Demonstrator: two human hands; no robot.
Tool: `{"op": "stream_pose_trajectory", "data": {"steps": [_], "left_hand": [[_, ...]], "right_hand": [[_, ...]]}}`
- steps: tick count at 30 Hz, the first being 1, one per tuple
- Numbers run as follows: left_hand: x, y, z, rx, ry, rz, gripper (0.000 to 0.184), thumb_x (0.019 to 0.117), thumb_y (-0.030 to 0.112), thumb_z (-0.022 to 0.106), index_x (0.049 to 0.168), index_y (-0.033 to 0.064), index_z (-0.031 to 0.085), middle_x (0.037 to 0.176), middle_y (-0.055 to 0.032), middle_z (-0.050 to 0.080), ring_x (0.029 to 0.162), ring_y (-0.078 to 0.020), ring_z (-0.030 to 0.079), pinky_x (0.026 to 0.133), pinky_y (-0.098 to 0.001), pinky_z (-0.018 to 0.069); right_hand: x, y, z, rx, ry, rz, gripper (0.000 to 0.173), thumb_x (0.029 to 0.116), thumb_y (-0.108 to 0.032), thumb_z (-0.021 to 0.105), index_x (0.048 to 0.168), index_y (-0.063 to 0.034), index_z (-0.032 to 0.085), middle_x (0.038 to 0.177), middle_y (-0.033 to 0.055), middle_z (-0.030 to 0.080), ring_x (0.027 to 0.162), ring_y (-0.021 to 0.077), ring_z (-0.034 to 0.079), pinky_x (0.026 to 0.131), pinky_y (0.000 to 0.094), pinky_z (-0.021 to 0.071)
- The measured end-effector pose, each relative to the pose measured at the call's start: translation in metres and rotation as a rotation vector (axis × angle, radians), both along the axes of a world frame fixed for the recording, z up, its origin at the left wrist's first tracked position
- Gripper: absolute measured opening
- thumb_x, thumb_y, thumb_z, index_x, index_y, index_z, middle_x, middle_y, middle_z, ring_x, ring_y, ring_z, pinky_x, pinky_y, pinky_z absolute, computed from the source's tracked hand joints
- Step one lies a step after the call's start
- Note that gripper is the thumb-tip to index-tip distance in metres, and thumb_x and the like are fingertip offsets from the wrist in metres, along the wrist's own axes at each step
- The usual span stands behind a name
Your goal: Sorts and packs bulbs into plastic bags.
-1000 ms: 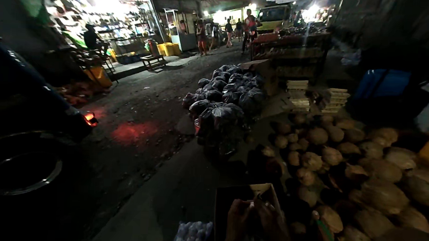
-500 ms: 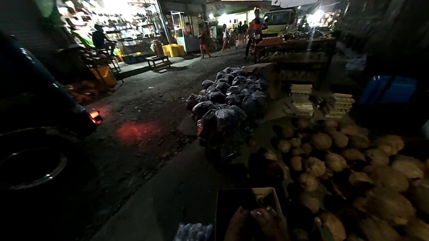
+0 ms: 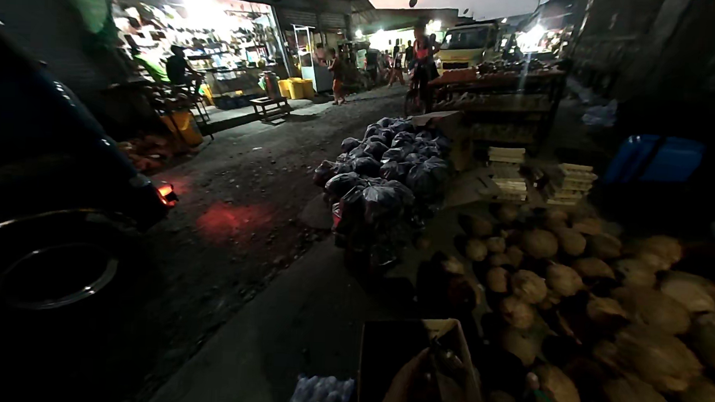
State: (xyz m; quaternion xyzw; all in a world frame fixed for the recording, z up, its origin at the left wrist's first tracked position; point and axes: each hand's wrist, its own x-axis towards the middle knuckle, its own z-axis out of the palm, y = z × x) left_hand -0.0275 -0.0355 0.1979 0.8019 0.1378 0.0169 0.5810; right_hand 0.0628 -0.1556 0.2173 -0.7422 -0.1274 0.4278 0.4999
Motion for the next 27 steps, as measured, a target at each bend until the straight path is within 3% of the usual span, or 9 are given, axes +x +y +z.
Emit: {"op": "stream_pose_trajectory", "data": {"steps": [2, 6, 8, 11, 14, 17, 22, 25, 27], "left_hand": [[-0.001, -0.002, -0.008, -0.017, -0.018, -0.010, 0.062, 0.0987, 0.012, 0.066, 0.153, -0.0018, 0.039, 0.143, -0.0236, 0.056, 0.126, -0.0299, 0.060, 0.110, -0.0445, 0.0470], [0.003, -0.008, -0.005, 0.151, 0.070, 0.045, 0.042, 0.1047, 0.024, 0.056, 0.140, 0.0014, 0.056, 0.132, -0.0208, 0.062, 0.118, -0.0313, 0.064, 0.104, -0.0484, 0.0505], [0.008, -0.008, -0.004, 0.193, 0.153, 0.178, 0.037, 0.1080, 0.026, 0.046, 0.129, -0.0001, 0.061, 0.117, -0.0210, 0.068, 0.107, -0.0329, 0.067, 0.096, -0.0512, 0.0532], [0.009, -0.001, -0.012, 0.317, 0.251, 0.338, 0.034, 0.1066, 0.021, 0.048, 0.127, -0.0015, 0.064, 0.119, -0.0214, 0.068, 0.112, -0.0345, 0.066, 0.100, -0.0517, 0.0511], [0.006, 0.005, -0.016, 0.094, 0.263, 0.423, 0.038, 0.1100, 0.020, 0.040, 0.132, -0.0043, 0.059, 0.123, -0.0240, 0.065, 0.116, -0.0351, 0.062, 0.102, -0.0518, 0.0485], [0.004, 0.007, -0.034, -0.261, 0.247, 0.445, 0.058, 0.1127, 0.040, 0.026, 0.129, -0.0037, 0.060, 0.115, -0.0224, 0.066, 0.105, -0.0311, 0.064, 0.095, -0.0509, 0.0511], [0.004, 0.004, -0.008, -0.387, 0.270, 0.458, 0.053, 0.1127, 0.039, 0.030, 0.115, 0.0002, 0.065, 0.096, -0.0112, 0.067, 0.082, -0.0175, 0.063, 0.077, -0.0380, 0.0543], [0.004, 0.010, -0.008, -0.285, 0.228, 0.469, 0.038, 0.1109, 0.024, 0.041, 0.124, -0.0049, 0.062, 0.107, -0.0175, 0.066, 0.095, -0.0233, 0.063, 0.088, -0.0412, 0.0533], [0.008, 0.012, -0.021, -0.393, 0.214, 0.502, 0.040, 0.1111, 0.033, 0.041, 0.121, -0.0016, 0.059, 0.095, -0.0112, 0.063, 0.082, -0.0180, 0.061, 0.075, -0.0365, 0.0533]], "right_hand": [[0.000, 0.004, -0.018, -0.060, 0.030, -0.014, 0.068, 0.1116, -0.049, 0.025, 0.134, 0.0053, 0.058, 0.127, 0.0258, 0.063, 0.116, 0.0326, 0.061, 0.101, 0.0521, 0.0482], [0.010, 0.006, -0.055, -0.049, 0.041, -0.101, 0.056, 0.1130, -0.037, 0.032, 0.125, 0.0079, 0.062, 0.111, 0.0247, 0.065, 0.096, 0.0313, 0.064, 0.086, 0.0505, 0.0530], [0.012, 0.004, -0.052, 0.015, -0.035, -0.025, 0.038, 0.1079, -0.011, 0.044, 0.142, 0.0022, 0.052, 0.118, 0.0247, 0.066, 0.098, 0.0317, 0.066, 0.087, 0.0492, 0.0551], [0.014, 0.005, -0.047, 0.021, -0.119, 0.087, 0.073, 0.0993, 0.000, 0.056, 0.163, -0.0101, 0.022, 0.136, 0.0248, 0.059, 0.113, 0.0364, 0.065, 0.095, 0.0520, 0.0550], [0.006, 0.007, -0.041, 0.171, -0.143, 0.150, 0.060, 0.1057, -0.022, 0.055, 0.159, -0.0066, 0.033, 0.135, 0.0236, 0.061, 0.117, 0.0321, 0.065, 0.101, 0.0487, 0.0526], [0.005, 0.010, -0.039, 0.149, -0.195, 0.304, 0.051, 0.1057, -0.033, 0.056, 0.146, -0.0036, 0.054, 0.138, 0.0218, 0.060, 0.127, 0.0322, 0.060, 0.110, 0.0498, 0.0463], [0.007, 0.010, -0.038, 0.205, -0.085, 0.189, 0.039, 0.1056, -0.029, 0.055, 0.130, 0.0001, 0.063, 0.115, 0.0180, 0.069, 0.103, 0.0256, 0.068, 0.093, 0.0471, 0.0548], [0.008, 0.010, -0.043, 0.263, -0.046, 0.064, 0.027, 0.1041, -0.015, 0.055, 0.123, 0.0024, 0.062, 0.105, 0.0158, 0.069, 0.089, 0.0220, 0.068, 0.081, 0.0424, 0.0580], [0.007, 0.010, -0.044, 0.235, -0.045, 0.010, 0.025, 0.1035, -0.015, 0.057, 0.120, 0.0032, 0.063, 0.102, 0.0155, 0.068, 0.085, 0.0213, 0.067, 0.079, 0.0414, 0.0577]]}}
